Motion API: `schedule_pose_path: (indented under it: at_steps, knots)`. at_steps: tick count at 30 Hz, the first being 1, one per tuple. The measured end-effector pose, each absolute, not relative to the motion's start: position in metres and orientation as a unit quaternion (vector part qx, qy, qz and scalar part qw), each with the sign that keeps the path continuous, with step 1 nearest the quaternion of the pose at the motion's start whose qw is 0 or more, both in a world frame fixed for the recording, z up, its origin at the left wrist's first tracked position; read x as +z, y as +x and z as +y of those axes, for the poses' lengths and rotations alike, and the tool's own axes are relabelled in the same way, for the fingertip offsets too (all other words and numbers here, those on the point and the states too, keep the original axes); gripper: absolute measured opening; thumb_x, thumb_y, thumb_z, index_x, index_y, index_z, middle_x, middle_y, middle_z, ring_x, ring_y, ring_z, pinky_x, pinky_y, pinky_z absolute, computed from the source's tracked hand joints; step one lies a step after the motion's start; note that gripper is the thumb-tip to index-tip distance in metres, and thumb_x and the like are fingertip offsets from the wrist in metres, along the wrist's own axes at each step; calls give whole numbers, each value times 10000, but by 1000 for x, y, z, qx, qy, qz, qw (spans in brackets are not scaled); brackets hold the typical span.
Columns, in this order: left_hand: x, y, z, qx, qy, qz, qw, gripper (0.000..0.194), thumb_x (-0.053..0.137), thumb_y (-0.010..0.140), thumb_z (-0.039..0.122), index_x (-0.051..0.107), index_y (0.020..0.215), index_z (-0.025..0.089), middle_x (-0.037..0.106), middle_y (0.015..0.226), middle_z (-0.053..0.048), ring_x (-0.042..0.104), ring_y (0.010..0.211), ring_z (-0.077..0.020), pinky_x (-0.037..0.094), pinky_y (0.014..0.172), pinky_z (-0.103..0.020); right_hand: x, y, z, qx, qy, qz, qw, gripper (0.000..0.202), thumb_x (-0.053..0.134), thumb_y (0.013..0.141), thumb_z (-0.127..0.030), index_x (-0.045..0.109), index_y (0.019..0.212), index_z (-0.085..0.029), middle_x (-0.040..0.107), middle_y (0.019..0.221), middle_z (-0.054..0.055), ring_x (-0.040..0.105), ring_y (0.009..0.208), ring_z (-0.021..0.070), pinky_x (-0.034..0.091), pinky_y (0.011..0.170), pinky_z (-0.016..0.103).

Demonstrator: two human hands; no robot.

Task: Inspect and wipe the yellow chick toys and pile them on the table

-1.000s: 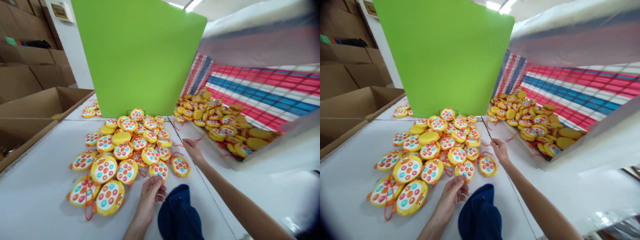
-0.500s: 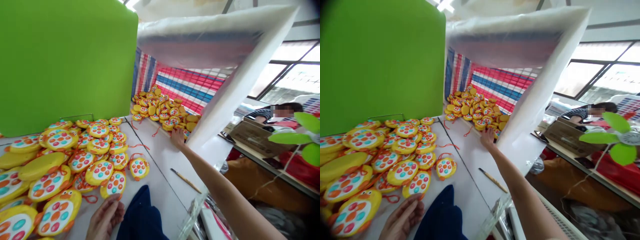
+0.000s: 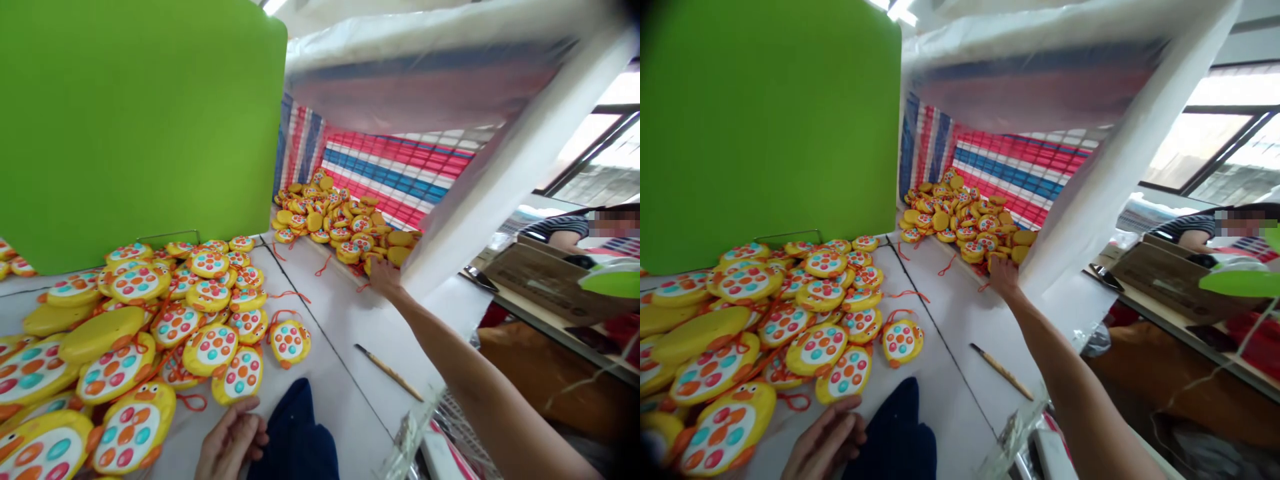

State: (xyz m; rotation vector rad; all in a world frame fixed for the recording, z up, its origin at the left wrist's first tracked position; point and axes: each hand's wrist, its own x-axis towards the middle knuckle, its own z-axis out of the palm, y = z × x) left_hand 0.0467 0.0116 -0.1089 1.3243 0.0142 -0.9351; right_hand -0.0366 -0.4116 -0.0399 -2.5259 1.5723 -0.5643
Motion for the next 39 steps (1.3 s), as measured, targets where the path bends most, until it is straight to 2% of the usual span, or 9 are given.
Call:
schedule_pose_path:
  at_steps: [8,11,13,22,24,27,32,35,39]
  knots:
    - [-101,34,12,-403,574,-48,711,558,746,602,519,620,982,130,662,781,-86,640,738,-212,513,590,-262,-53,-23,-283,-163,-823,348,419,434,481,804,-359,517,1190,-164,654,979,83,634,777,174,532,627,276]
    - [-95,32,12,-361,580,-77,726,473,683,697,498,632,999,138,666,899,-109,635,886,-238,527,659,-274,-64,-20,-213,-119,-740,248,614,448,576,754,-367,539,1160,-179,656,978,61,635,804,169,527,633,255]
    - [-94,31,12,-324,589,-87,735,454,651,735,489,629,1032,146,652,1018,-124,612,985,-250,529,703,-274,-64,-16,-179,-110,-693,201,683,461,631,718,-342,555,1141,-176,651,987,50,622,866,173,518,678,246]
    - [-90,29,16,-228,611,-93,752,470,558,831,452,539,1220,189,546,1270,-99,577,1067,-225,523,771,-259,-66,-12,-137,-88,-573,269,769,474,618,722,-407,561,1157,-227,636,1102,56,631,897,209,519,639,279]
    - [-86,28,17,-225,609,-99,754,507,589,815,428,522,1258,191,514,1313,-95,538,1134,-230,506,835,-257,-65,-18,-129,-105,-616,268,733,484,608,750,-455,565,1186,-250,597,1195,47,582,1057,221,517,790,313]
    - [-81,29,19,-263,569,-129,769,647,644,781,388,408,1358,212,497,1333,-92,493,1200,-236,480,912,-278,-55,-27,-111,-124,-718,204,654,493,577,803,-468,531,1261,-290,538,1286,14,445,1248,200,384,1033,339]
    - [-77,39,22,-278,558,-105,775,542,690,729,420,558,1197,180,601,1197,-105,575,1087,-267,532,798,-291,-46,-30,-88,-180,-785,118,581,348,523,864,-405,608,1173,-269,581,1224,29,511,1163,201,398,1006,347]
    - [-78,42,21,-339,495,-25,800,504,660,737,478,590,1101,137,659,1055,-128,652,889,-262,559,651,-313,-59,-27,-85,-232,-717,193,628,320,522,859,-428,636,1091,-240,621,1143,38,567,1065,207,460,917,340]
    - [-80,41,18,-365,448,14,816,468,692,714,455,609,1021,111,676,988,-123,655,880,-245,561,701,-308,-89,-27,-82,-219,-555,270,756,400,565,822,-463,580,1140,-221,609,1181,49,578,1066,222,495,873,341]
